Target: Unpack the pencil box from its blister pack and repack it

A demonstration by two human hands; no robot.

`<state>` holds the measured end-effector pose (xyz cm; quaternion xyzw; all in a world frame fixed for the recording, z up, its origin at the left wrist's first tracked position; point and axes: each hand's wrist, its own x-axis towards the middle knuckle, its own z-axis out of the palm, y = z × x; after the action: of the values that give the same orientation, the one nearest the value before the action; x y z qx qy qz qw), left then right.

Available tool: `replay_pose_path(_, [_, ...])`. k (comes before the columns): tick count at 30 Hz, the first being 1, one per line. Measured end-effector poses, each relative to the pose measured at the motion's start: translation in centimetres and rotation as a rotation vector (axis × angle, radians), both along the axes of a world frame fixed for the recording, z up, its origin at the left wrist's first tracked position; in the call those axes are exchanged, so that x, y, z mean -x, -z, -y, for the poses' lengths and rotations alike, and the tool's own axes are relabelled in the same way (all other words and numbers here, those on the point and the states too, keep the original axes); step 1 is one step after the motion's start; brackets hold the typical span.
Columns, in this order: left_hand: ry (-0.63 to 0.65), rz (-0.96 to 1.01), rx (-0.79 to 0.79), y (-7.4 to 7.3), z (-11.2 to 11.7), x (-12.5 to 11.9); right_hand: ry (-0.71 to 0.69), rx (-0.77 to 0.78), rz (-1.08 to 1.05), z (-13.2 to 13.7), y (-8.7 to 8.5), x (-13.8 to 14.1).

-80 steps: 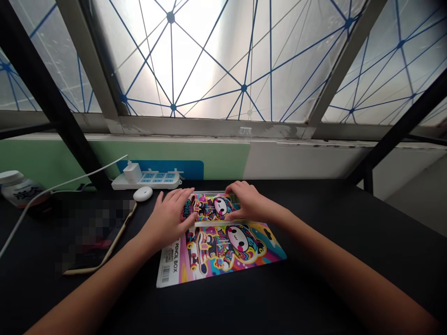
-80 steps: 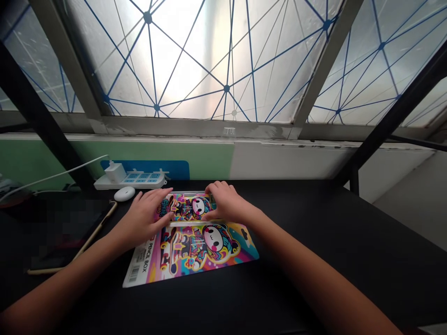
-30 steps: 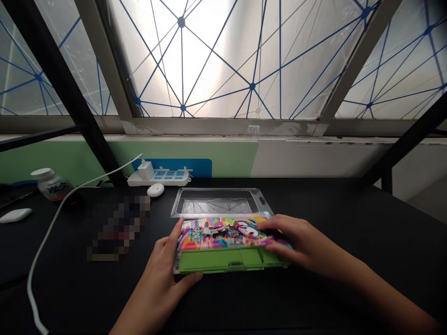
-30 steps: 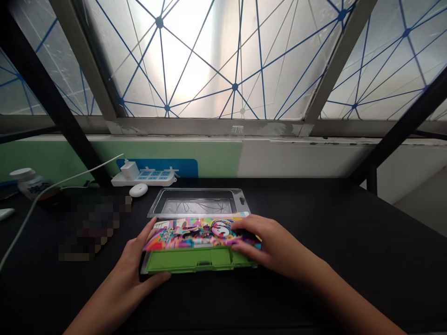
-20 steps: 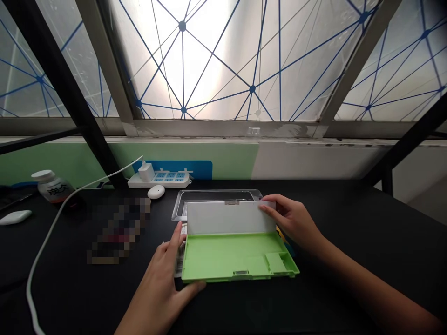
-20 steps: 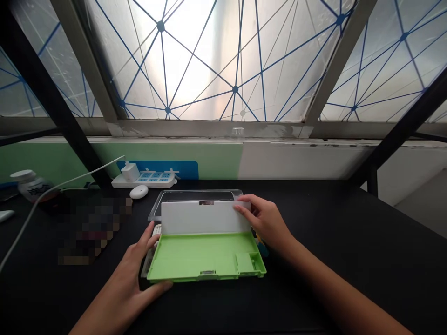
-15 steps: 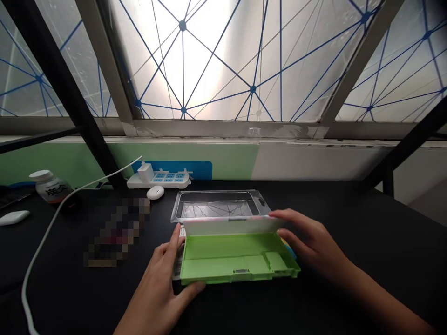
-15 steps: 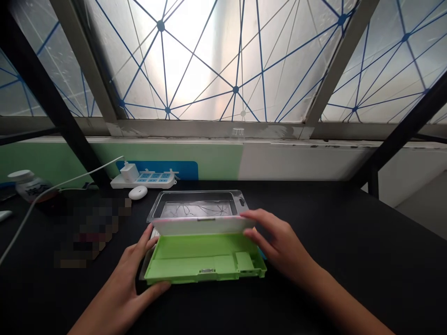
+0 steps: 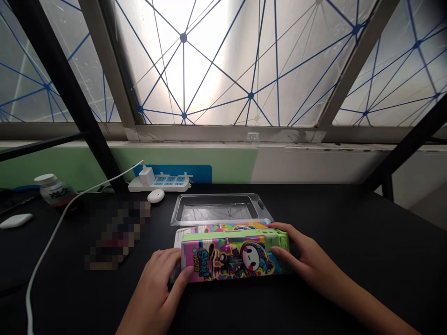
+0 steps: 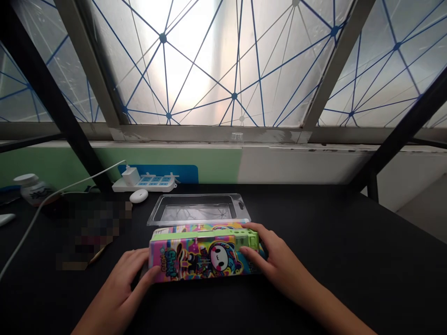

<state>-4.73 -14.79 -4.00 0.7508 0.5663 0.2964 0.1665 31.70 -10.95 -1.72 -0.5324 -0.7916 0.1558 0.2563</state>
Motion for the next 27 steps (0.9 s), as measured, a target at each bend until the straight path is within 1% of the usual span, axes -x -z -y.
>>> replay_pose_path(1, [-0.014, -0.018, -0.006, 0.2, -0.1, 0.0, 0.003, -0.016, 0.048, -0.3, -0.3, 0.3])
replay_pose_path(2, [-0.039, -0.034, -0.02, 0.5, -0.3, 0.0, 0.002, -0.065, 0.106, -0.5, -0.5, 0.5])
replay_pose_path(5, [-0.119, -0.071, -0.072, 1.3, -0.5, 0.0, -0.003, -0.289, 0.293, -0.8, -1.2, 1.8])
replay_pose_path(7, [-0.115, -0.084, -0.095, 1.7, -0.5, -0.2, -0.026, -0.368, 0.379, -0.7, -1.8, 3.2])
replay_pose_path(9, [-0.075, -0.072, -0.089, 1.8, -0.3, -0.4, -0.078, -0.359, 0.418, -0.7, -2.4, 5.0])
replay_pose_path(12, [-0.037, -0.018, -0.033, 1.3, 0.0, -0.7, -0.164, -0.303, 0.434, -0.9, -2.9, 8.2])
replay_pose_path(14, [-0.013, 0.009, 0.018, 1.0, 0.0, -0.7, -0.177, -0.294, 0.456, -1.5, -2.8, 10.2])
replay_pose_path(16, [0.016, 0.027, 0.059, 0.7, 0.0, -0.5, -0.162, -0.29, 0.454, -2.1, -2.2, 11.5])
replay_pose_path(20, [0.048, 0.054, 0.056, 0.7, -0.1, -0.4, -0.131, -0.293, 0.38, -2.9, -1.1, 12.5])
replay_pose_path(24, [0.026, 0.064, 0.038, 0.7, 0.0, -0.9, -0.115, -0.408, 0.326, -3.1, -0.8, 12.5])
replay_pose_path(27, [0.011, 0.084, 0.083, 0.3, 0.0, -1.0, -0.098, -0.501, 0.293, -3.1, -1.1, 12.4])
